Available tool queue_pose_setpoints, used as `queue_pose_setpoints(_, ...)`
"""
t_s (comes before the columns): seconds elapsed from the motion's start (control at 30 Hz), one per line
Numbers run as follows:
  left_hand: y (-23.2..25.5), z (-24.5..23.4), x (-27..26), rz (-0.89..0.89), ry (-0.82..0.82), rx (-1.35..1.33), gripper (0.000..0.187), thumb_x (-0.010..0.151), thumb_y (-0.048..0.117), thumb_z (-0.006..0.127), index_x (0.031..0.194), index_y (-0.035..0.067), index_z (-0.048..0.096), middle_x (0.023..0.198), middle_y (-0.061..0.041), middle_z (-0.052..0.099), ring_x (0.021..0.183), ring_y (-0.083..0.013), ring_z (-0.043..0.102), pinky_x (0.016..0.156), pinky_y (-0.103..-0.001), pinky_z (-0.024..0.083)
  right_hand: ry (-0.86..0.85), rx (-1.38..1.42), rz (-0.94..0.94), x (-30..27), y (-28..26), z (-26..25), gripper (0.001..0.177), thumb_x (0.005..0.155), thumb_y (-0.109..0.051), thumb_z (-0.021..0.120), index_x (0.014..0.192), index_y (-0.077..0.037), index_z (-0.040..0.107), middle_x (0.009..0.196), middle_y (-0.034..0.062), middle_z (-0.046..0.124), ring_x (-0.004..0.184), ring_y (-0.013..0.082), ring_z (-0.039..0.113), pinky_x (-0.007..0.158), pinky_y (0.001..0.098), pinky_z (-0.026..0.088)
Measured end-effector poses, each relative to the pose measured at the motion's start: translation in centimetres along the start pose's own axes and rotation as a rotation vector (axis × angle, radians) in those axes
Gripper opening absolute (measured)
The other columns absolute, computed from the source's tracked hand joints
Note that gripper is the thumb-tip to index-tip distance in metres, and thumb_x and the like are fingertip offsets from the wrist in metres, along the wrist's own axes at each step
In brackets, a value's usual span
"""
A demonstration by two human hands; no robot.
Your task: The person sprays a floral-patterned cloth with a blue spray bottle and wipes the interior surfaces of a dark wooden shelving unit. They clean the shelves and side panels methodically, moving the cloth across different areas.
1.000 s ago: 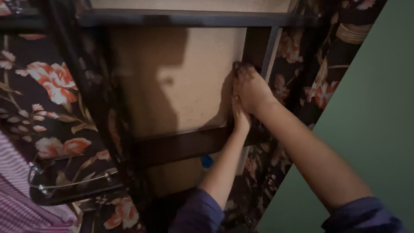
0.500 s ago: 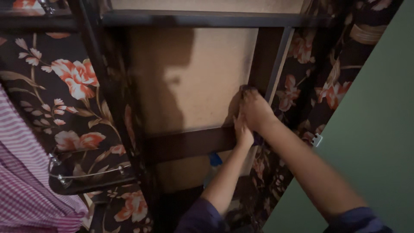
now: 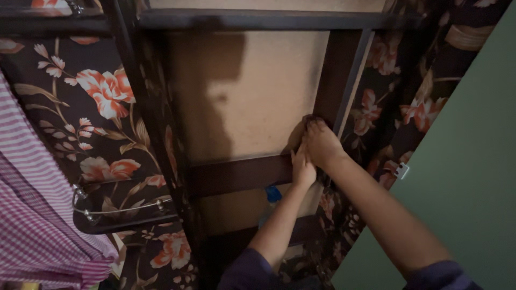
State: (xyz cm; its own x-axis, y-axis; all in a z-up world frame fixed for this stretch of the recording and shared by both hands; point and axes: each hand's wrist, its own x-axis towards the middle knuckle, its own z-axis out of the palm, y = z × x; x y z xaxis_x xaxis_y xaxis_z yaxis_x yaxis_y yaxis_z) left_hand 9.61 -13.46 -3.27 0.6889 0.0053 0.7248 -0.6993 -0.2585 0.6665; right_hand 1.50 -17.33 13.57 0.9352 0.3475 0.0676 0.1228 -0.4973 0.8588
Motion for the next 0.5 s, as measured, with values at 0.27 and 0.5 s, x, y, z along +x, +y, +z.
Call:
queue_pose_setpoints(0.27,2.8,-3.0,-0.9,-0.054,0.01,-0.067,0.048,0.104,0.034,0.035,0.13,0.003,0.062,0.122,-0.028,0.066,0.113,-0.0488,0.061,0.094,-0.055,0.049,0.021,0.144,0.007,0.2,-1.1,1.0,0.053,0.097,-0.038,0.052,0.134,-0.003,0.064,0.147,0.0164,0.053,0.143,0.0305,0.039,0.118,0.0436,0.022)
queue_pose_setpoints(0.5,3.0,-4.4,-2.0,-0.133,-0.153,0.167,0.034,0.099,0.02,0.042,0.111,0.004,0.069,0.106,-0.027,0.071,0.1,-0.0476,0.065,0.088,-0.057,0.05,-0.107,0.18,-0.09,-2.7,-1.1,-1.2,0.04,0.096,-0.03,0.058,0.128,-0.01,0.071,0.142,0.0119,0.059,0.142,0.0276,0.043,0.121,0.0423,0.024)
